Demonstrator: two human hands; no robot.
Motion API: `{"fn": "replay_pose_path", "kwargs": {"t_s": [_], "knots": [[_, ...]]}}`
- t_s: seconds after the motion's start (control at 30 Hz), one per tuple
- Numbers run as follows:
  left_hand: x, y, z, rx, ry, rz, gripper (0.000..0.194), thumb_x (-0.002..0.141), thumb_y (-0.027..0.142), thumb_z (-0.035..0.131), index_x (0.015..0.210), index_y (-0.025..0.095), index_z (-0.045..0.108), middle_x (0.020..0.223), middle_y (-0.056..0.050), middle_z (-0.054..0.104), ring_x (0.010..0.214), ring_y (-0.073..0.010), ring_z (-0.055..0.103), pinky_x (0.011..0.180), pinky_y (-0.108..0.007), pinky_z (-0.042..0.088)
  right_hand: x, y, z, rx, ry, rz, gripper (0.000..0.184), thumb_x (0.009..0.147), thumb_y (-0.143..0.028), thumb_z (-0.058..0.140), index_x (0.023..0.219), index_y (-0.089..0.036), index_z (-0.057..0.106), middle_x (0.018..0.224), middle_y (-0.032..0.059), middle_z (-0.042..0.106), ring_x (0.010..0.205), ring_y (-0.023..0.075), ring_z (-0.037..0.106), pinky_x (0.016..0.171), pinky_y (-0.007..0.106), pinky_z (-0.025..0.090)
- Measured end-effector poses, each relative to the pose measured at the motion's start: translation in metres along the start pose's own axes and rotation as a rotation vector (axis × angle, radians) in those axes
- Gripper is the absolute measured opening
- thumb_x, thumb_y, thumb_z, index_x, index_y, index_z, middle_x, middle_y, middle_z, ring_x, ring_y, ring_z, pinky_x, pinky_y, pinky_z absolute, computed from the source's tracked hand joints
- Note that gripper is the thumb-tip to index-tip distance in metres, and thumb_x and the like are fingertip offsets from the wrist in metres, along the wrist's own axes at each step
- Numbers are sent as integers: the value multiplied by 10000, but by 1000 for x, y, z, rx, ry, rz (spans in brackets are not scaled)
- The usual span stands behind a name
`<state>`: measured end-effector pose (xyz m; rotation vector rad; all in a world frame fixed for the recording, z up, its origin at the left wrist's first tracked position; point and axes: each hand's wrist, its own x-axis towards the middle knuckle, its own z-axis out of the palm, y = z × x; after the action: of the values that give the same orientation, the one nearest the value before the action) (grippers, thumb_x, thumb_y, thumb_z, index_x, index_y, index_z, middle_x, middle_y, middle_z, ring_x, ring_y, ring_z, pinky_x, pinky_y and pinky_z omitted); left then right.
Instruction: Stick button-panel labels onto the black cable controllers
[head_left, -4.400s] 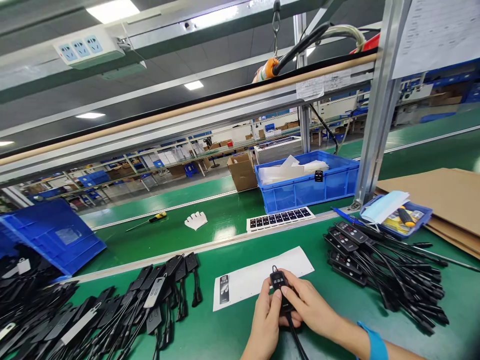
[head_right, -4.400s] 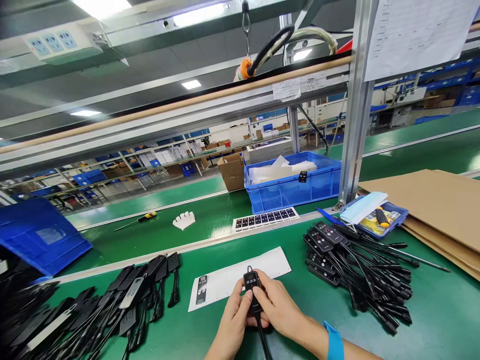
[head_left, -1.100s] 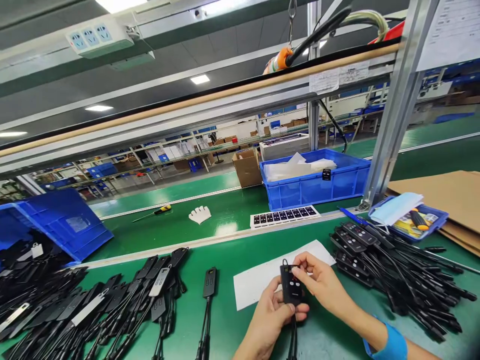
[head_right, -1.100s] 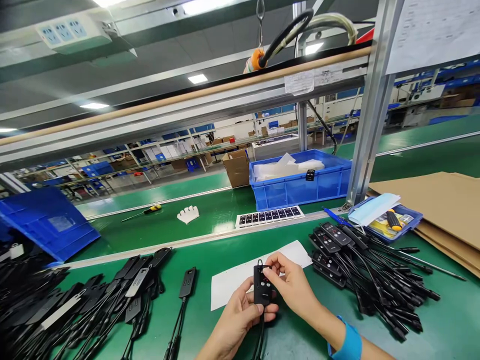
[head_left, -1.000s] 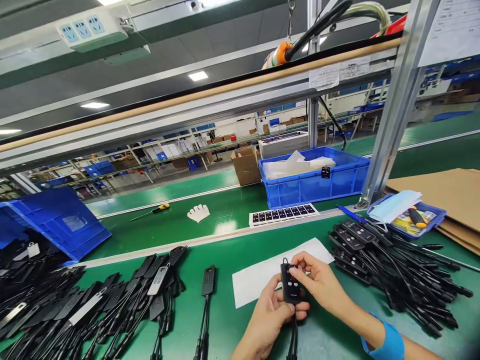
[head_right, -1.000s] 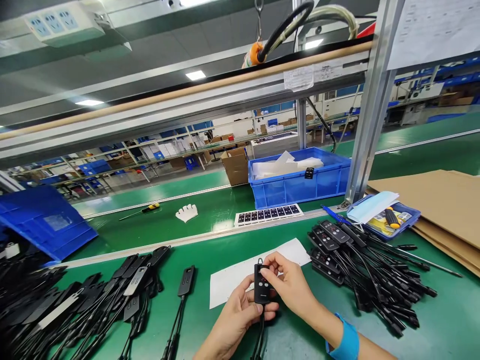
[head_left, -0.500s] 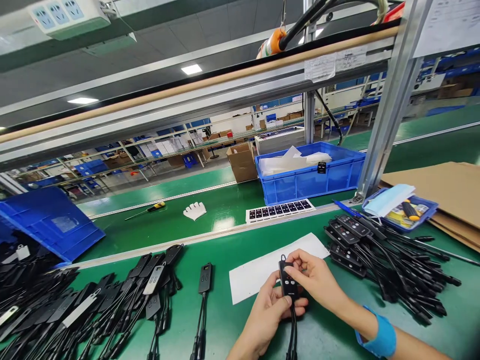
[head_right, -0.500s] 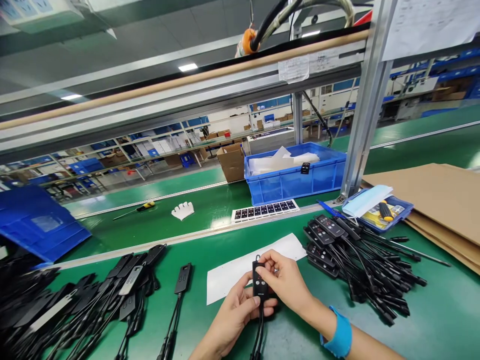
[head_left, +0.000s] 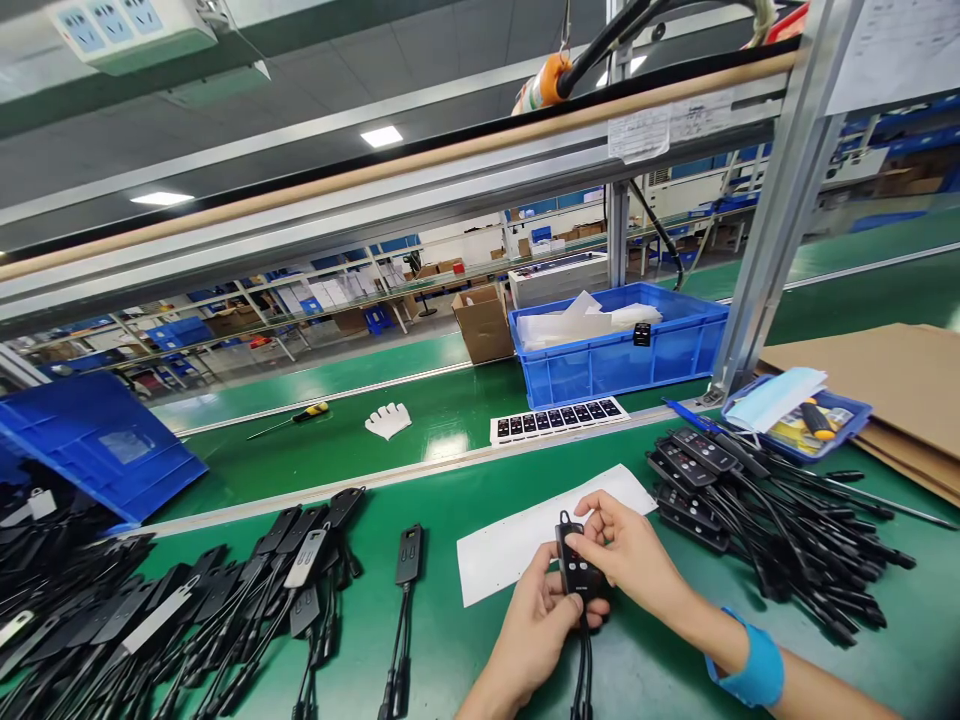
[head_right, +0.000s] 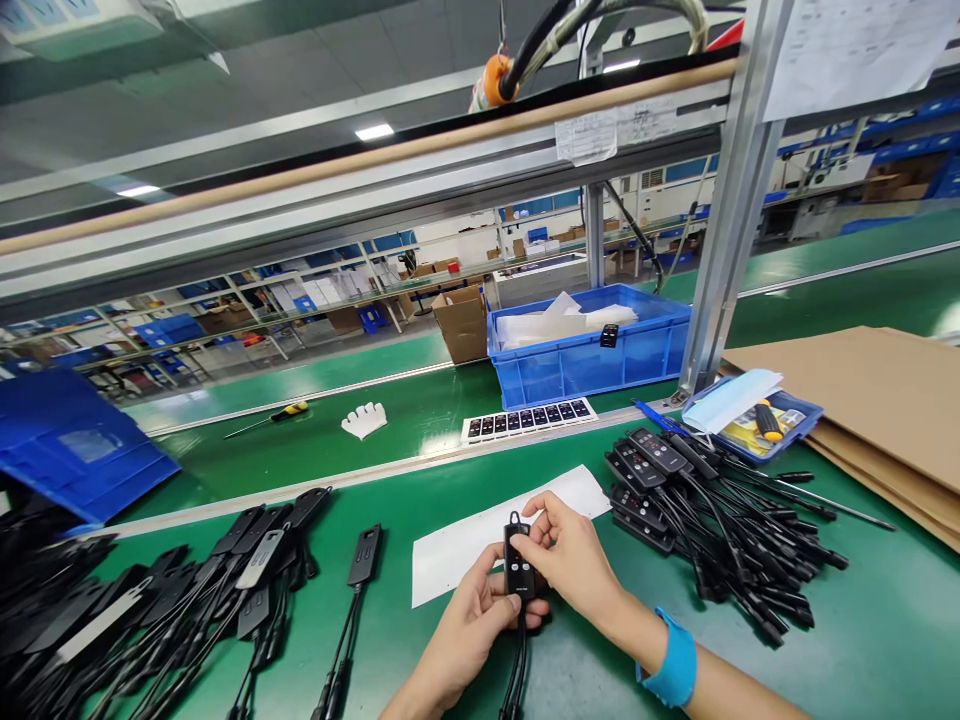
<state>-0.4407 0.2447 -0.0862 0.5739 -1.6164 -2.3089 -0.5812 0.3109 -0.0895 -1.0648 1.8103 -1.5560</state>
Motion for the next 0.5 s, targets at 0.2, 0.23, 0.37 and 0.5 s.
{"fn": "replay_pose_path", "kwargs": {"t_s": [0.2,0.23,0.37,0.5], "knots": [[4,-6,-7,-77,11,-17,436,703,238,681,1083,160,481,979,-139,683,785,-219,688,726,-329,532,5,6,-4,-55,-69,-1,231,754,-368,634,877,-194,546,606,-61,495,533,116,499,492,224,418],[4,-6,-8,-101,15,-21,432,722,267,669,1096,154,482,970,-144,686,774,-225,691,721,-339,537,5,9,-3,-21,-109,-9,233,773,-378,613,898,-190,556,623,-52,502,549,120,503,502,229,426],[5,-3,-10,-137,45,-25,405,844,449,535,1093,130,530,922,-143,688,695,-220,691,633,-316,542,-1,15,6,8,-199,-58,306,775,-293,614,1061,-194,572,838,14,613,721,160,570,595,251,472],[5,0,-9,-159,101,9,421,849,466,539,1115,140,546,982,-136,677,729,-217,681,583,-283,531,-10,13,13,75,-302,-14,812,623,-240,754,1350,-227,394,1211,87,555,900,209,596,699,292,529]]}}
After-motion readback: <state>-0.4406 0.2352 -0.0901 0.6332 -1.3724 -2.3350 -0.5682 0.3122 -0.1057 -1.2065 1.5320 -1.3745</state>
